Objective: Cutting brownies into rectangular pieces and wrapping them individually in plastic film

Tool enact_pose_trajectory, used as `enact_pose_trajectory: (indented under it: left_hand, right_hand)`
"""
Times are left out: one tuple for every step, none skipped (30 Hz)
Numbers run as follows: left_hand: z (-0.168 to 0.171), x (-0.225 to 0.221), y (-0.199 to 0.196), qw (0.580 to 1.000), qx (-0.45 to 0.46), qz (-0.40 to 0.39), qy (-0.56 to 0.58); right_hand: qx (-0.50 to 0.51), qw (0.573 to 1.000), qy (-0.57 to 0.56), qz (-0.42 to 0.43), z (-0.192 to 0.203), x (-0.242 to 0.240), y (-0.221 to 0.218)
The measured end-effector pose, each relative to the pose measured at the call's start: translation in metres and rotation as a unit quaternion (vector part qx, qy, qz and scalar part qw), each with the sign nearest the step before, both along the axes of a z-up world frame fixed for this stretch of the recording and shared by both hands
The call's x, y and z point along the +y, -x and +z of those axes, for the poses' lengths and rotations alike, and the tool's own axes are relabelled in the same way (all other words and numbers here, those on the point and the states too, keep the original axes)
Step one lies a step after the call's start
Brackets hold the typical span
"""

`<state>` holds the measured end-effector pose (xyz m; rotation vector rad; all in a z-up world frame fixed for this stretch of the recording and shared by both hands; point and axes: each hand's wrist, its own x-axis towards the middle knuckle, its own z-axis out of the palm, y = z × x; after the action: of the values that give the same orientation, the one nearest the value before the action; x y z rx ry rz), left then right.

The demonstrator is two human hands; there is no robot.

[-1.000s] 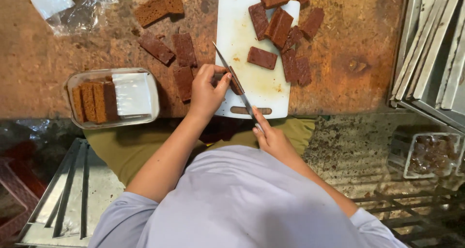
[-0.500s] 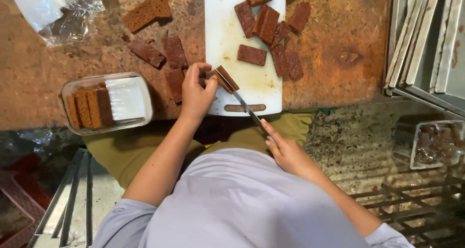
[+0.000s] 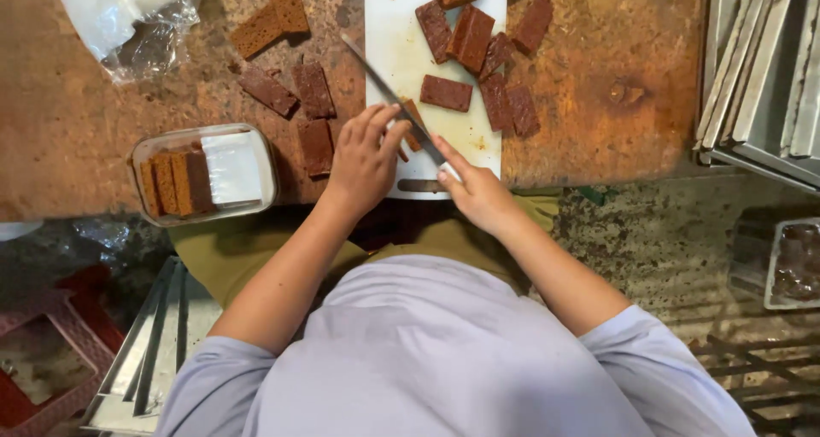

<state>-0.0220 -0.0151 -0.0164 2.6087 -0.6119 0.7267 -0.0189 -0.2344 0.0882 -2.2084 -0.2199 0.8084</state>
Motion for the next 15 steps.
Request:
enact_pose_trajectory:
  left_hand:
    - [0.011,-0.006,-0.004,1.000,-0.005,-0.003,-0.002]
    - [0.021,-0.011,-0.009,0.996,0.062,-0.019,-0.060]
    - [0.031,-0.016,-0.009,0.984,0.132,-0.034,-0.117]
    - [0.029,-0.018,-0.015,0.984,0.131,-0.035,-0.119]
    - [0.027,-0.020,-0.020,0.981,0.133,-0.033,-0.139]
    - [0.024,-0.023,-0.026,0.978,0.134,-0.030,-0.159]
    - [0.020,-0.018,-0.033,0.978,0.131,-0.032,-0.160]
    - [0.017,-0.013,-0.041,0.977,0.141,-0.040,-0.153]
    - [0.014,-0.006,-0.047,0.976,0.153,-0.045,-0.148]
    - [0.018,0.004,-0.059,0.976,0.152,-0.045,-0.150]
    - [0.022,0.015,-0.069,0.975,0.160,0.007,-0.156]
    - [0.026,0.025,-0.080,0.971,0.167,0.059,-0.162]
    - [0.037,0.028,-0.096,0.970,0.170,0.054,-0.163]
    - [0.048,0.032,-0.111,0.957,0.203,0.114,-0.176]
    - [0.059,0.035,-0.130,0.939,0.231,0.174,-0.188]
  right_hand:
    - [-0.005,1.000,-0.002,-0.003,-0.007,-0.015,0.000]
    - [-0.075,0.992,-0.044,-0.091,-0.014,-0.029,0.000]
    - [-0.139,0.971,-0.084,-0.176,-0.021,-0.043,0.002]
    - [-0.140,0.970,-0.085,-0.178,-0.025,-0.059,-0.006]
    - [-0.136,0.944,-0.114,-0.276,-0.030,-0.075,-0.011]
    - [-0.131,0.908,-0.142,-0.372,-0.034,-0.092,-0.017]
    - [-0.133,0.906,-0.143,-0.374,-0.050,-0.108,-0.017]
    - [-0.163,0.883,-0.151,-0.413,-0.067,-0.124,-0.017]
    - [-0.189,0.858,-0.160,-0.449,-0.084,-0.139,-0.017]
    - [-0.190,0.858,-0.162,-0.449,-0.094,-0.145,-0.018]
    - [-0.195,0.852,-0.187,-0.449,-0.105,-0.151,-0.017]
    - [-0.200,0.845,-0.212,-0.448,-0.117,-0.157,-0.017]
    - [-0.198,0.844,-0.210,-0.452,-0.107,-0.152,-0.018]
    - [-0.167,0.852,-0.208,-0.451,-0.097,-0.147,-0.019]
    - [-0.139,0.858,-0.207,-0.449,-0.088,-0.142,-0.025]
